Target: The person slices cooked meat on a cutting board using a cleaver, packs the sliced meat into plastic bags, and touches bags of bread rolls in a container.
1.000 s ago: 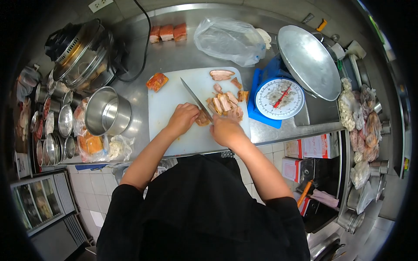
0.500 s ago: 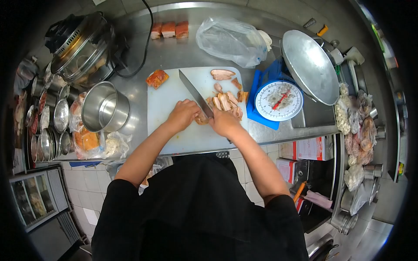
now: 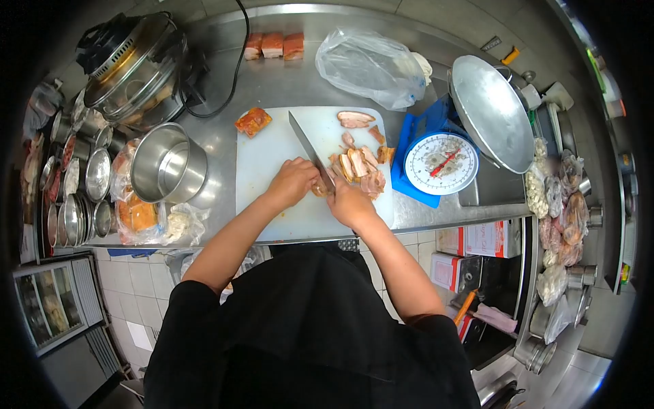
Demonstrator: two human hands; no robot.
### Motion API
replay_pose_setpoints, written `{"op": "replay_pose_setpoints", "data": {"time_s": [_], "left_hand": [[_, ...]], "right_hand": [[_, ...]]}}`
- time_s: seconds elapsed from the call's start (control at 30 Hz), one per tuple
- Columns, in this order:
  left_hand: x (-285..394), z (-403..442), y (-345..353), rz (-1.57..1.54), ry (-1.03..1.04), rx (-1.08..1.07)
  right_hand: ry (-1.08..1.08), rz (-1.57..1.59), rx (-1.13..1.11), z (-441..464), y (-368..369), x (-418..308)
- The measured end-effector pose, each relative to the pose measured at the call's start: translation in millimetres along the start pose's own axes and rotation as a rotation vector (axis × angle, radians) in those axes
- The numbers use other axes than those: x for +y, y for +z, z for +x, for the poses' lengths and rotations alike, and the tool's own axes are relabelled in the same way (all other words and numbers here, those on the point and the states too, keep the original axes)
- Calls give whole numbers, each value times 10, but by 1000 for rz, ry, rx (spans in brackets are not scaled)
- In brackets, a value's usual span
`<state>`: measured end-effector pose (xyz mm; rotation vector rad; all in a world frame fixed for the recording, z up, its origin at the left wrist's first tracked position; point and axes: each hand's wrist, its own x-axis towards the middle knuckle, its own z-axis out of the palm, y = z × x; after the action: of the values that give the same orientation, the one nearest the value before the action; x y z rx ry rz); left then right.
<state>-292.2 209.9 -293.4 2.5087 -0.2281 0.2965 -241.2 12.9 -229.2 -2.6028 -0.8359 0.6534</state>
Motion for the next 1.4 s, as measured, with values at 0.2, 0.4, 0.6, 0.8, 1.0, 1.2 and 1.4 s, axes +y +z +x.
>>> {"op": "replay_pose_setpoints", "data": {"time_s": [0.2, 0.4, 0.6, 0.8, 1.0, 1.2, 1.4], "left_hand": [[-17, -57, 20, -9, 12, 12], [-11, -70, 27, 43, 10, 14], [-25, -60, 33, 20, -18, 25], [37, -214, 20, 12, -11, 103], [45, -150, -25, 48, -23, 14], [-2, -156, 32, 60, 8, 67], [15, -146, 19, 46, -35, 24]], "right_hand": [[24, -46, -187, -141, -536, -283], [54, 8, -107, -24, -432, -256], [26, 36, 64, -62, 34, -151], [47, 47, -46, -31, -176, -208], [197, 90, -325, -229, -515, -538], [57, 26, -115, 65, -170, -163], [20, 3, 39, -57, 23, -275]]}}
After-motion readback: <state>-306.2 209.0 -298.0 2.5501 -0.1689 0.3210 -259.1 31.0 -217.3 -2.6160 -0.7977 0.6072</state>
